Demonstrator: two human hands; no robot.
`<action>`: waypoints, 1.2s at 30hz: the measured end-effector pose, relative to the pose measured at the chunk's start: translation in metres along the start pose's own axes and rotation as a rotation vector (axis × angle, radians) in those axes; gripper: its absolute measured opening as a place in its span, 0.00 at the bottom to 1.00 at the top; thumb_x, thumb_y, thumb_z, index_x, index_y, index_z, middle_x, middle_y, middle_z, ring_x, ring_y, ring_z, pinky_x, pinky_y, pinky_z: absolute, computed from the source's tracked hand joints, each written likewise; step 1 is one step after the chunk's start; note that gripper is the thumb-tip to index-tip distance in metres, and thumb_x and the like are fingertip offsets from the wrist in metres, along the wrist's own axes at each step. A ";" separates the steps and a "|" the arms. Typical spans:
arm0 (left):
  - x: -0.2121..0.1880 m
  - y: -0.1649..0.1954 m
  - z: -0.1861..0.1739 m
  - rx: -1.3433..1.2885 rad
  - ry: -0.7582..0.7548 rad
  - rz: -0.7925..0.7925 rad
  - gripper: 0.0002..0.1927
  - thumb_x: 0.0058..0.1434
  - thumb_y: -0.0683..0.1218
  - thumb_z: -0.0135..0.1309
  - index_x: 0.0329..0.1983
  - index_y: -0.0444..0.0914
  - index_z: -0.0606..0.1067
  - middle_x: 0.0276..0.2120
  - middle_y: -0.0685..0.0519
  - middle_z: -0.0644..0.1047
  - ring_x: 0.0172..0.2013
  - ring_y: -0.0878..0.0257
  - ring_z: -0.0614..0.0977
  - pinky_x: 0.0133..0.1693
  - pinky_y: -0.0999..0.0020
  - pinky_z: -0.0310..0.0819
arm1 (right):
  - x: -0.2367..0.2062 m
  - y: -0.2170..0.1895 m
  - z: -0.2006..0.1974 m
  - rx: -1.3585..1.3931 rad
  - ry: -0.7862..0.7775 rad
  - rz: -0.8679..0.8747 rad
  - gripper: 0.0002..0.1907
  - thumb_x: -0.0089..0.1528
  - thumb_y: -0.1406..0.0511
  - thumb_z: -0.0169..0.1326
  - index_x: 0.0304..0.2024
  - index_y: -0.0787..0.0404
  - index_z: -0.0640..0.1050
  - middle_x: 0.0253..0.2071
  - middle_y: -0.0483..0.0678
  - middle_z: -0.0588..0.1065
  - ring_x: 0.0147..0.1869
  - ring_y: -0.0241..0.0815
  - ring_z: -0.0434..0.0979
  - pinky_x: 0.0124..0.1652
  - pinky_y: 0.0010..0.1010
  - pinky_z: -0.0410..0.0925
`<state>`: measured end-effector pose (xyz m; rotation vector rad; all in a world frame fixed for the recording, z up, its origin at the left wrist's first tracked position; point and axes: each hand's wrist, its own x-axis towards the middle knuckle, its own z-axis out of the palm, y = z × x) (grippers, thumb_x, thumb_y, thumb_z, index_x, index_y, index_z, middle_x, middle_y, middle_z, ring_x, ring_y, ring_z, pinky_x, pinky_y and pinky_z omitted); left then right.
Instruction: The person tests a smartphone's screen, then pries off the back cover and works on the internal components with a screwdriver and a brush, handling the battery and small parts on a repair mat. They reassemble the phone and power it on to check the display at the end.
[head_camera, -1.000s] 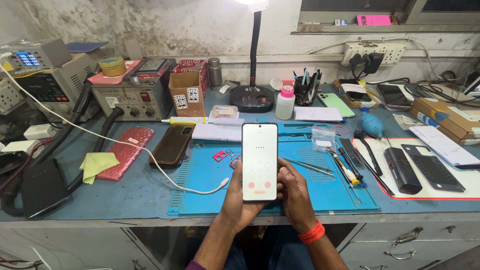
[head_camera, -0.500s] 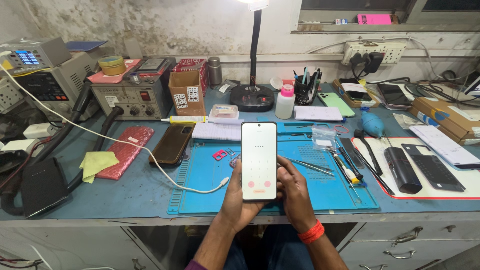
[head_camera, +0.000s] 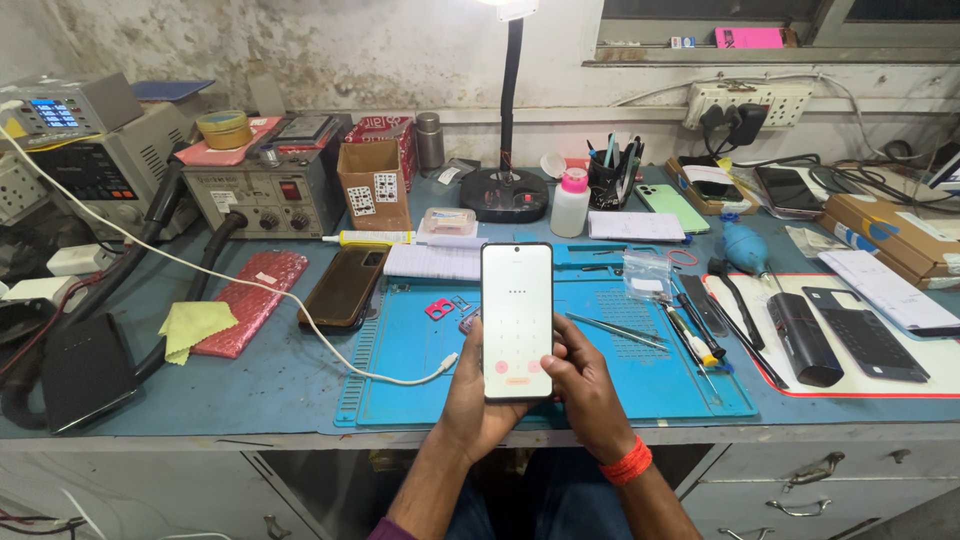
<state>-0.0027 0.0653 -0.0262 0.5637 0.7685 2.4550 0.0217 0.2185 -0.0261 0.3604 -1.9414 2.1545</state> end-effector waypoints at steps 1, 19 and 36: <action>0.000 0.000 0.000 -0.005 0.006 -0.006 0.42 0.69 0.72 0.26 0.66 0.37 0.67 0.49 0.45 0.79 0.51 0.57 0.82 0.52 0.57 0.80 | 0.000 0.000 0.000 0.019 0.002 0.012 0.35 0.62 0.62 0.49 0.73 0.63 0.63 0.41 0.42 0.74 0.34 0.26 0.67 0.29 0.19 0.63; 0.001 -0.001 -0.008 -0.093 -0.001 -0.019 0.38 0.68 0.71 0.38 0.68 0.39 0.66 0.57 0.47 0.75 0.57 0.57 0.78 0.57 0.54 0.74 | 0.000 -0.006 0.005 0.078 0.006 0.016 0.31 0.65 0.60 0.48 0.71 0.64 0.66 0.44 0.43 0.77 0.35 0.26 0.71 0.30 0.18 0.64; 0.002 -0.002 -0.010 -0.113 0.005 -0.025 0.38 0.68 0.71 0.39 0.69 0.40 0.65 0.57 0.48 0.75 0.55 0.56 0.79 0.55 0.53 0.76 | 0.000 -0.005 0.007 0.040 0.027 0.024 0.29 0.68 0.56 0.44 0.69 0.64 0.68 0.38 0.40 0.77 0.34 0.24 0.72 0.29 0.18 0.65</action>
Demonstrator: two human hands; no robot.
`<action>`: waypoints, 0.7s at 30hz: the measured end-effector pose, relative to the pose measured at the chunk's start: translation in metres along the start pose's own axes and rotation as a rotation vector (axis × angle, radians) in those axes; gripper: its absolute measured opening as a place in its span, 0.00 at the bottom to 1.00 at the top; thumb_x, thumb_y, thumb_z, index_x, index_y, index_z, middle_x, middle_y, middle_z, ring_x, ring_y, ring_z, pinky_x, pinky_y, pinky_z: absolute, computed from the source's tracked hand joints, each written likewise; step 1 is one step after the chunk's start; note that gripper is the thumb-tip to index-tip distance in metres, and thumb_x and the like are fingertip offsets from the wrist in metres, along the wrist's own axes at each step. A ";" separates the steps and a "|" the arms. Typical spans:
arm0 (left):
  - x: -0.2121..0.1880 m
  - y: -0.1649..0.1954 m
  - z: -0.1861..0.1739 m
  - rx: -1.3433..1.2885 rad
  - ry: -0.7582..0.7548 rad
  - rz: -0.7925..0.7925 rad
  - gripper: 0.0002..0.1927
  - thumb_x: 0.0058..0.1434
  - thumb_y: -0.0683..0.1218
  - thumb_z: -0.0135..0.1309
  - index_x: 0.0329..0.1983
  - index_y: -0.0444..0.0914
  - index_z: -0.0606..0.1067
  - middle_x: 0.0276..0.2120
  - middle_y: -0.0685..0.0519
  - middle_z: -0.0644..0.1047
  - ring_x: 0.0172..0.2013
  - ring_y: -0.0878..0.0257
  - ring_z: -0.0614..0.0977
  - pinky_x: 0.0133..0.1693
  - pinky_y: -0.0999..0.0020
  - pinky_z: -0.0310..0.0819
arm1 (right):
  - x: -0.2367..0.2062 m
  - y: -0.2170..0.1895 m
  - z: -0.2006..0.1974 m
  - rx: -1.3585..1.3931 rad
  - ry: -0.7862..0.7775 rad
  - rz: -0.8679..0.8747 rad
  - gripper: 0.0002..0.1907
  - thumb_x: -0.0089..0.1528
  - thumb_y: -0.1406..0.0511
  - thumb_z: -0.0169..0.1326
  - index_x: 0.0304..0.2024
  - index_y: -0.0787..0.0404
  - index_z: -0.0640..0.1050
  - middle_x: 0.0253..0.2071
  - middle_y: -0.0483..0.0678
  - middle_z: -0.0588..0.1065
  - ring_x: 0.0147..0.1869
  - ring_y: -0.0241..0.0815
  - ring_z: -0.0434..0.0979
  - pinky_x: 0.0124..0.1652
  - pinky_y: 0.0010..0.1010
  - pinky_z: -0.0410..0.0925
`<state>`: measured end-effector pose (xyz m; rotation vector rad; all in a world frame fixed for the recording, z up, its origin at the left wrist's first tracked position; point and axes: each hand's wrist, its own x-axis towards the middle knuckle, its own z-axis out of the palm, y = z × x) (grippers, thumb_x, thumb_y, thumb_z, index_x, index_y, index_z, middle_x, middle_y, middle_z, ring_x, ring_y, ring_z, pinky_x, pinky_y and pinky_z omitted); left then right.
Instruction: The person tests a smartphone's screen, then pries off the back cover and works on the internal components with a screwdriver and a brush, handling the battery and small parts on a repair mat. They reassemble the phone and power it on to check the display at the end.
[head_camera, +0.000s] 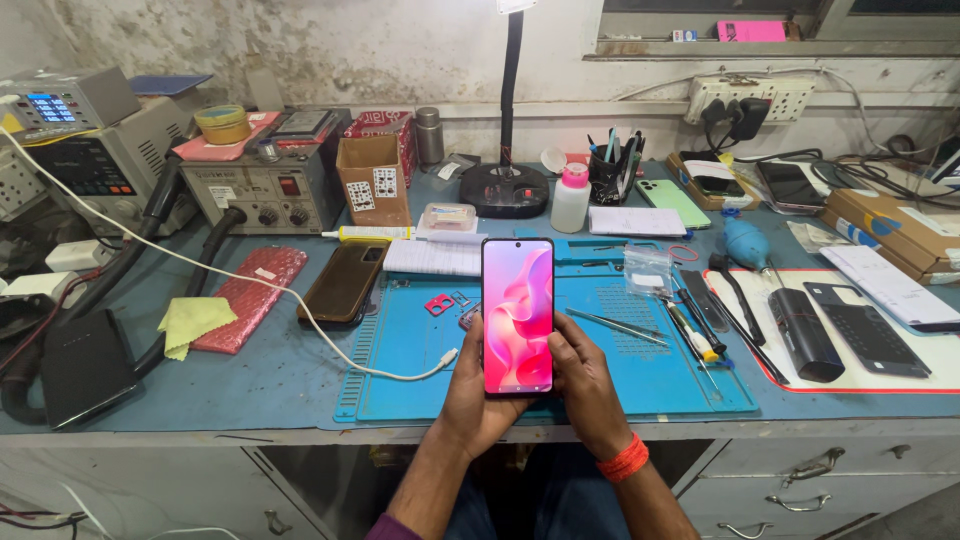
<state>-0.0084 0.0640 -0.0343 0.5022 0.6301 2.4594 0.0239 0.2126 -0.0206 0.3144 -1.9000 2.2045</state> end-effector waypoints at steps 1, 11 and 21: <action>0.000 0.000 0.001 -0.005 0.008 -0.003 0.38 0.68 0.71 0.38 0.68 0.40 0.66 0.56 0.48 0.76 0.54 0.56 0.79 0.54 0.54 0.76 | 0.000 0.001 -0.001 0.013 0.000 -0.002 0.30 0.69 0.55 0.44 0.69 0.63 0.68 0.37 0.40 0.76 0.33 0.24 0.70 0.29 0.17 0.63; -0.005 0.003 0.012 0.051 -0.071 0.033 0.42 0.70 0.72 0.33 0.65 0.32 0.68 0.48 0.43 0.79 0.46 0.55 0.83 0.49 0.57 0.80 | 0.005 0.009 -0.002 0.221 0.164 -0.051 0.27 0.71 0.54 0.42 0.68 0.62 0.68 0.42 0.43 0.73 0.35 0.26 0.68 0.29 0.18 0.65; -0.007 0.006 0.014 0.035 -0.137 0.072 0.40 0.72 0.71 0.35 0.63 0.32 0.68 0.48 0.41 0.79 0.46 0.52 0.83 0.48 0.54 0.79 | 0.007 -0.015 -0.030 -0.838 0.080 -0.069 0.29 0.53 0.65 0.62 0.59 0.57 0.76 0.54 0.50 0.75 0.58 0.47 0.78 0.52 0.36 0.74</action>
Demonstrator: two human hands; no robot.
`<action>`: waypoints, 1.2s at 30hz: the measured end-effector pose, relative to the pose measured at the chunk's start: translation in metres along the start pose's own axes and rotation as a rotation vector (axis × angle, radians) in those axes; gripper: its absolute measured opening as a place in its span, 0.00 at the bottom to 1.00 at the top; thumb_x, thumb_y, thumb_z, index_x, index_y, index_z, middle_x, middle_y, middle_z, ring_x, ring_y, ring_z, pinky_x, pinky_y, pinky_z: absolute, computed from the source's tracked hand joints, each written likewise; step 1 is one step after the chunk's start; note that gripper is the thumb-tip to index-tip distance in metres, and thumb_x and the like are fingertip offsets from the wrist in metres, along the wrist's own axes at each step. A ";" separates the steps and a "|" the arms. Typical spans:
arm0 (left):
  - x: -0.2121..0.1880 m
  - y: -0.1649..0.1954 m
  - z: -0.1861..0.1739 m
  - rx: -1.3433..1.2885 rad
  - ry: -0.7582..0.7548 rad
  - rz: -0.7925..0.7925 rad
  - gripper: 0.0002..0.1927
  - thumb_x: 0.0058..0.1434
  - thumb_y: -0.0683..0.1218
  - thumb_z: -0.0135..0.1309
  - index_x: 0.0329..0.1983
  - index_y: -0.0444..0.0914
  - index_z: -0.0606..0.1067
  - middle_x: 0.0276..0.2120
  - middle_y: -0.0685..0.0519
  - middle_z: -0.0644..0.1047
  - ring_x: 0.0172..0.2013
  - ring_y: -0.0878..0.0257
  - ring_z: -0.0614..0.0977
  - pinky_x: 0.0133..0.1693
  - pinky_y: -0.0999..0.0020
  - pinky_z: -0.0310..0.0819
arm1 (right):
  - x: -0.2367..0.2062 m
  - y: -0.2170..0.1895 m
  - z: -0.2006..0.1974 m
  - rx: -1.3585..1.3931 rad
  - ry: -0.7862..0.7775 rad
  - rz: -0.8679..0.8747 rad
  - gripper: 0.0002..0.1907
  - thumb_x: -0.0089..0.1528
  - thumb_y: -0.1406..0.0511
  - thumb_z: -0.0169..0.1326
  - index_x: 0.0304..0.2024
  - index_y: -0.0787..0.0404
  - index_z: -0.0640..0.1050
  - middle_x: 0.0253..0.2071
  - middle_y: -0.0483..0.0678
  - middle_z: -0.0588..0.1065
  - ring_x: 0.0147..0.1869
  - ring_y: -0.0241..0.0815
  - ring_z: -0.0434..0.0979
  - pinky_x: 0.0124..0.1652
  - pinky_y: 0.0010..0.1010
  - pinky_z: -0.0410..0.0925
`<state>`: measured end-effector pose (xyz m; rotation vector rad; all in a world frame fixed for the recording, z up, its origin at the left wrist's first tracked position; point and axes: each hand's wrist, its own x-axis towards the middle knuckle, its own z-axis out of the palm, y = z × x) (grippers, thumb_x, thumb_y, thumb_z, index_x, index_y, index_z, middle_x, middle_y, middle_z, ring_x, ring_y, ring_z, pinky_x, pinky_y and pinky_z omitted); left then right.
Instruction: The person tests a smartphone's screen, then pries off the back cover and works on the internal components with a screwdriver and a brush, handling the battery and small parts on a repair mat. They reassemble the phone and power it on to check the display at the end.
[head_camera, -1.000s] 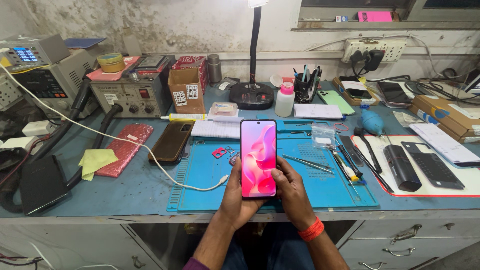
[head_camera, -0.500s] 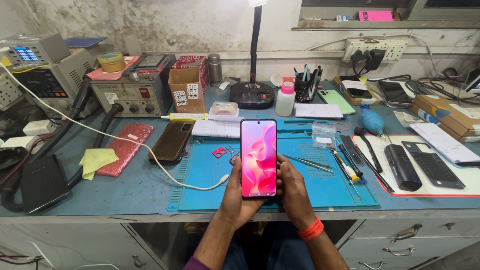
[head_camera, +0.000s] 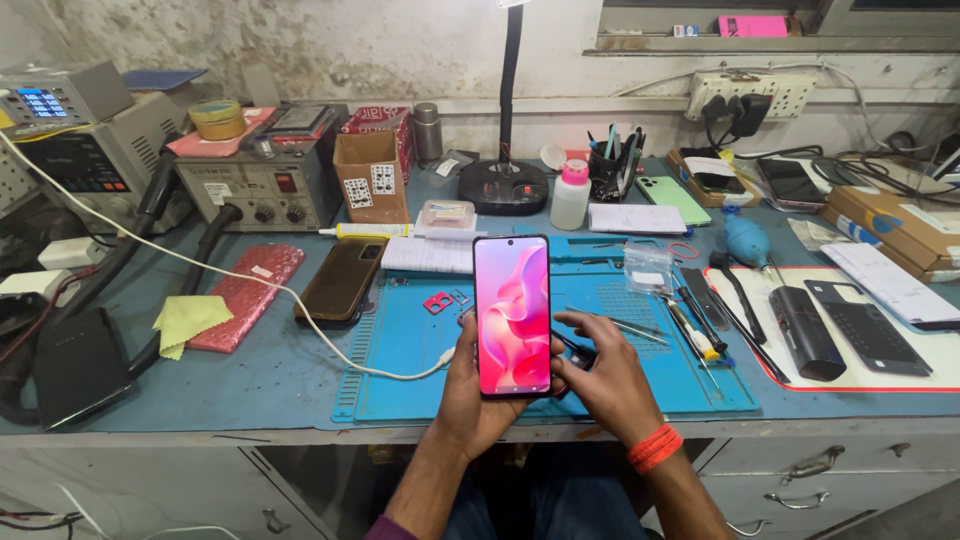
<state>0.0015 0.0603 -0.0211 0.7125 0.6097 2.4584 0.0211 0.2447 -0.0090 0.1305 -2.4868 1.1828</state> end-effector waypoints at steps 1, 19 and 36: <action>0.000 0.000 0.000 -0.006 0.037 -0.013 0.41 0.71 0.72 0.34 0.63 0.32 0.68 0.48 0.41 0.79 0.46 0.52 0.83 0.48 0.55 0.79 | -0.002 -0.001 -0.002 -0.048 -0.025 -0.057 0.30 0.52 0.64 0.63 0.59 0.57 0.75 0.54 0.51 0.75 0.59 0.49 0.76 0.54 0.38 0.71; 0.000 -0.002 -0.006 -0.035 0.074 -0.035 0.41 0.69 0.71 0.35 0.65 0.32 0.67 0.50 0.40 0.78 0.50 0.51 0.81 0.52 0.53 0.78 | 0.009 0.015 -0.026 -0.374 -0.020 -0.106 0.30 0.51 0.55 0.65 0.55 0.51 0.79 0.52 0.51 0.76 0.55 0.55 0.75 0.55 0.43 0.67; 0.000 0.001 -0.001 -0.009 0.071 -0.030 0.42 0.70 0.71 0.34 0.64 0.30 0.68 0.51 0.40 0.78 0.50 0.52 0.82 0.53 0.52 0.78 | 0.008 0.035 -0.023 -0.418 0.111 -0.119 0.28 0.51 0.54 0.66 0.53 0.52 0.80 0.54 0.49 0.75 0.59 0.55 0.72 0.56 0.44 0.65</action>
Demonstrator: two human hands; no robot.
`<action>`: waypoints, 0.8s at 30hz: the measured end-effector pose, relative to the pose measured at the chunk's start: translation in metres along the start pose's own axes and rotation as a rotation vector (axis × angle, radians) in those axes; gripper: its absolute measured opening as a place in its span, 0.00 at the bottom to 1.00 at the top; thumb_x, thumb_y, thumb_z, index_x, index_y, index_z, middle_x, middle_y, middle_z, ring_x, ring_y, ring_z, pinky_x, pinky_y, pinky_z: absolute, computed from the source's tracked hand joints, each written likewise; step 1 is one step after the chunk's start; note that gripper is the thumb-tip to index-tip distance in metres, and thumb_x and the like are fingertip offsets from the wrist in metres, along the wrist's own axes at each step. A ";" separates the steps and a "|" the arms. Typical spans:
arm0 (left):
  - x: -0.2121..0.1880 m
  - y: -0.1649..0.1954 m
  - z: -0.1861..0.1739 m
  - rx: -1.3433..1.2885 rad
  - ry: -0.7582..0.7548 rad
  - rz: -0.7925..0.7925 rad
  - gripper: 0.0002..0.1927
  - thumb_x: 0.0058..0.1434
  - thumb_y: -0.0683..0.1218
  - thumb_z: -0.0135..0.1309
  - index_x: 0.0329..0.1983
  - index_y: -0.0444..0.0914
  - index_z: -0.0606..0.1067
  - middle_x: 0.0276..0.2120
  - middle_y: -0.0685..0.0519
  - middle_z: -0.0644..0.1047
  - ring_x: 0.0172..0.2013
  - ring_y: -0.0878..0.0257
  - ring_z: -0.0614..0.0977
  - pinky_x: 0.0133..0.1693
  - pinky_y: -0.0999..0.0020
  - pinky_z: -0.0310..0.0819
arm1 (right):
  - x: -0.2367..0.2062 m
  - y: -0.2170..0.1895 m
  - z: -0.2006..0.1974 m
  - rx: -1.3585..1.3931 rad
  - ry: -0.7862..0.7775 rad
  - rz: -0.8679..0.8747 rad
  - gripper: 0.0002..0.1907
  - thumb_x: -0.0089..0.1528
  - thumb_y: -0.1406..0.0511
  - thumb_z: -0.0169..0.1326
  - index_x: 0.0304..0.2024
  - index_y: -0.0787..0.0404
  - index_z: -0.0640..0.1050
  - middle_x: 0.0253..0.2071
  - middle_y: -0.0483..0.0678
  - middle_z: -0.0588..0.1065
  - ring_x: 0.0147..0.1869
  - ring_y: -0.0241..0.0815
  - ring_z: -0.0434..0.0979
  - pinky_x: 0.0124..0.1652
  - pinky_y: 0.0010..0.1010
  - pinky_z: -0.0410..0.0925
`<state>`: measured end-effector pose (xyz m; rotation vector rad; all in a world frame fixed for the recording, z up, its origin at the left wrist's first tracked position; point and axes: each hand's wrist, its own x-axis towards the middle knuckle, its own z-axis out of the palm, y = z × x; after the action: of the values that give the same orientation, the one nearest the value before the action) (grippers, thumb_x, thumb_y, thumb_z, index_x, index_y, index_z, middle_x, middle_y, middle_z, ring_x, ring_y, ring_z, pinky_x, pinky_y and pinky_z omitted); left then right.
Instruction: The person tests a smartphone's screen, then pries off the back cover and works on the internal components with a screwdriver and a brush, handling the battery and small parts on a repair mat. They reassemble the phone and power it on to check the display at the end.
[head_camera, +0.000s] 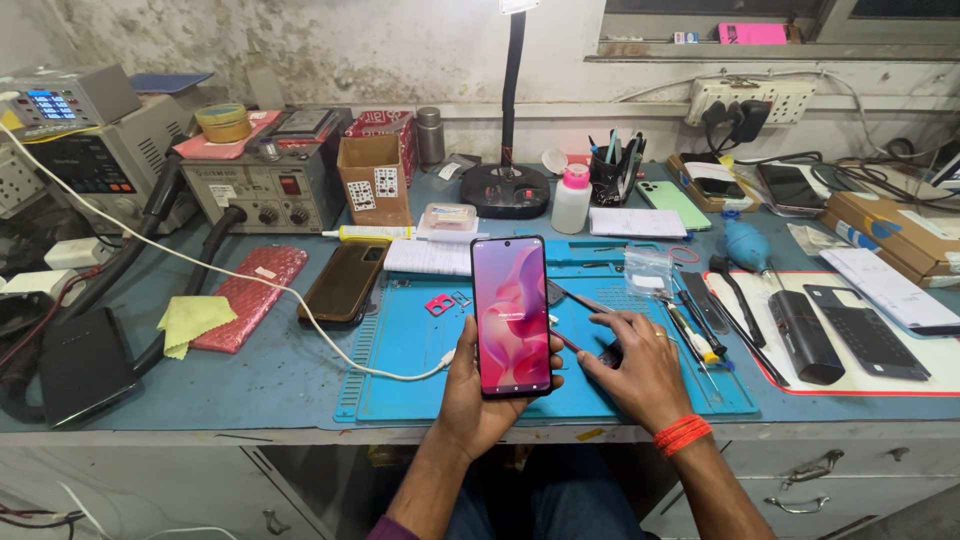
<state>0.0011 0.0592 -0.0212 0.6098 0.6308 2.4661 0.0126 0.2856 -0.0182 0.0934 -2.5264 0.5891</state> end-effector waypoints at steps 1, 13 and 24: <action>0.000 0.000 0.000 0.001 -0.005 0.002 0.42 0.70 0.71 0.35 0.64 0.30 0.68 0.51 0.40 0.78 0.50 0.52 0.82 0.53 0.52 0.78 | 0.000 0.000 0.000 -0.002 -0.005 0.005 0.28 0.51 0.54 0.65 0.53 0.53 0.80 0.54 0.50 0.75 0.58 0.55 0.72 0.56 0.44 0.65; 0.001 -0.001 -0.001 0.010 0.029 0.012 0.42 0.70 0.71 0.35 0.64 0.31 0.67 0.50 0.39 0.78 0.49 0.51 0.82 0.52 0.52 0.79 | -0.001 -0.005 -0.003 -0.004 0.071 0.016 0.22 0.54 0.59 0.63 0.50 0.56 0.81 0.53 0.53 0.75 0.58 0.57 0.71 0.56 0.43 0.66; 0.001 -0.002 -0.003 -0.001 0.029 0.010 0.41 0.70 0.71 0.36 0.65 0.31 0.67 0.51 0.39 0.78 0.50 0.50 0.82 0.53 0.53 0.79 | 0.001 -0.005 -0.003 -0.038 0.042 0.104 0.16 0.54 0.58 0.64 0.42 0.57 0.83 0.45 0.52 0.76 0.55 0.54 0.72 0.54 0.42 0.67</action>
<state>-0.0007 0.0602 -0.0245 0.5797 0.6391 2.4883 0.0146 0.2819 -0.0135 -0.0636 -2.5121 0.5778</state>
